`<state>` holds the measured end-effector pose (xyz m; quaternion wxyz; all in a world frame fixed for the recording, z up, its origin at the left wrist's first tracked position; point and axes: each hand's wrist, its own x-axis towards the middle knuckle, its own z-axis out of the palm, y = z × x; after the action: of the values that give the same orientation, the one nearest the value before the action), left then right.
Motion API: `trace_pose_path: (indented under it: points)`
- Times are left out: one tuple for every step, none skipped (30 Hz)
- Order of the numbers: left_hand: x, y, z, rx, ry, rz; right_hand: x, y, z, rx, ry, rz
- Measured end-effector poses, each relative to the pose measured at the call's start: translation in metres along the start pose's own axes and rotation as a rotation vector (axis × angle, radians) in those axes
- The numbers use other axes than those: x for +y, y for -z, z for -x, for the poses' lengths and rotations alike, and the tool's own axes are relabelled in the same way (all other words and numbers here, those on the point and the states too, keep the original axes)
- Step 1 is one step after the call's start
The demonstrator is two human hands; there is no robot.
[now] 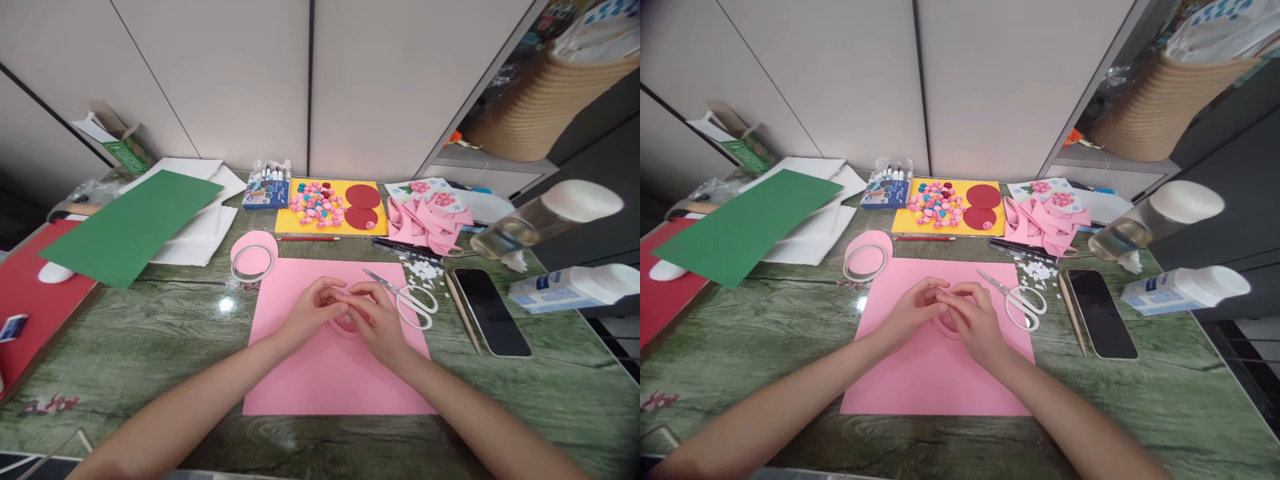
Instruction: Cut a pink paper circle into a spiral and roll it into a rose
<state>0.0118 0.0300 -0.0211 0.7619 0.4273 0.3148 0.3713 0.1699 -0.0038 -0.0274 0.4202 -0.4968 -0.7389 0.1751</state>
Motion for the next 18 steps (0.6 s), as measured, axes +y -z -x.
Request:
trace_pose_path:
  points:
    - [-0.0004, 0.0, -0.0002, 0.004, -0.003, -0.007, 0.0, -0.0002, -0.0002, 0.019, -0.007, 0.003]
    - [-0.0008, 0.0, -0.0004, 0.007, -0.004, -0.013, 0.0, -0.0003, -0.0004, 0.041, -0.014, 0.007]
    - [-0.0011, 0.0, -0.0008, 0.008, -0.002, -0.016, 0.0, -0.0003, -0.0006, 0.062, -0.023, 0.01]
    - [-0.0013, -0.0002, -0.0011, 0.007, 0.0, -0.017, -0.0001, -0.0003, -0.0008, 0.078, -0.033, 0.009]
    - [-0.0014, -0.0004, -0.0014, 0.005, 0.002, -0.015, -0.0002, -0.0002, -0.0011, 0.088, -0.043, 0.007]
    - [-0.0015, -0.0009, -0.0016, 0.003, 0.003, -0.012, -0.0004, -0.0001, -0.0013, 0.094, -0.054, 0.002]
    - [-0.0014, -0.0015, -0.0017, 0.001, 0.004, -0.012, -0.0007, 0.0001, -0.0016, 0.096, -0.064, -0.004]
    - [-0.0012, -0.0023, -0.0016, 0.001, 0.004, -0.014, -0.001, 0.0002, -0.0018, 0.097, -0.073, -0.009]
    - [-0.0009, -0.0031, -0.0014, 0.002, 0.004, -0.018, -0.0013, 0.0004, -0.0021, 0.098, -0.08, -0.015]
    - [-0.0006, -0.0038, -0.0011, 0.003, 0.004, -0.025, -0.0017, 0.0005, -0.0024, 0.098, -0.084, -0.022]
    - [-0.0003, -0.0045, -0.0007, 0.003, 0.005, -0.032, -0.0021, 0.0006, -0.0027, 0.101, -0.088, -0.028]
    - [-0.0001, -0.0051, -0.0003, 0.002, 0.006, -0.041, -0.0025, 0.0006, -0.0031, 0.102, -0.091, -0.035]
    - [-0.0001, -0.0054, 0.0001, 0.001, 0.008, -0.051, -0.0029, 0.0006, -0.0034, 0.103, -0.093, -0.042]
    - [-0.0001, -0.0057, 0.0005, -0.002, 0.01, -0.062, -0.0033, 0.0005, -0.0037, 0.102, -0.095, -0.049]
    - [-0.0003, -0.0057, 0.0009, -0.006, 0.012, -0.074, -0.0036, 0.0004, -0.0039, 0.101, -0.098, -0.056]
    - [-0.0006, -0.0058, 0.0012, -0.011, 0.012, -0.085, -0.0038, 0.0003, -0.0041, 0.098, -0.101, -0.062]
    - [-0.0008, -0.0057, 0.0015, -0.016, 0.011, -0.095, -0.0039, 0.0002, -0.0043, 0.095, -0.102, -0.066]
    - [-0.0009, -0.0057, 0.0018, -0.019, 0.007, -0.103, -0.004, 0.0001, -0.0044, 0.091, -0.104, -0.068]
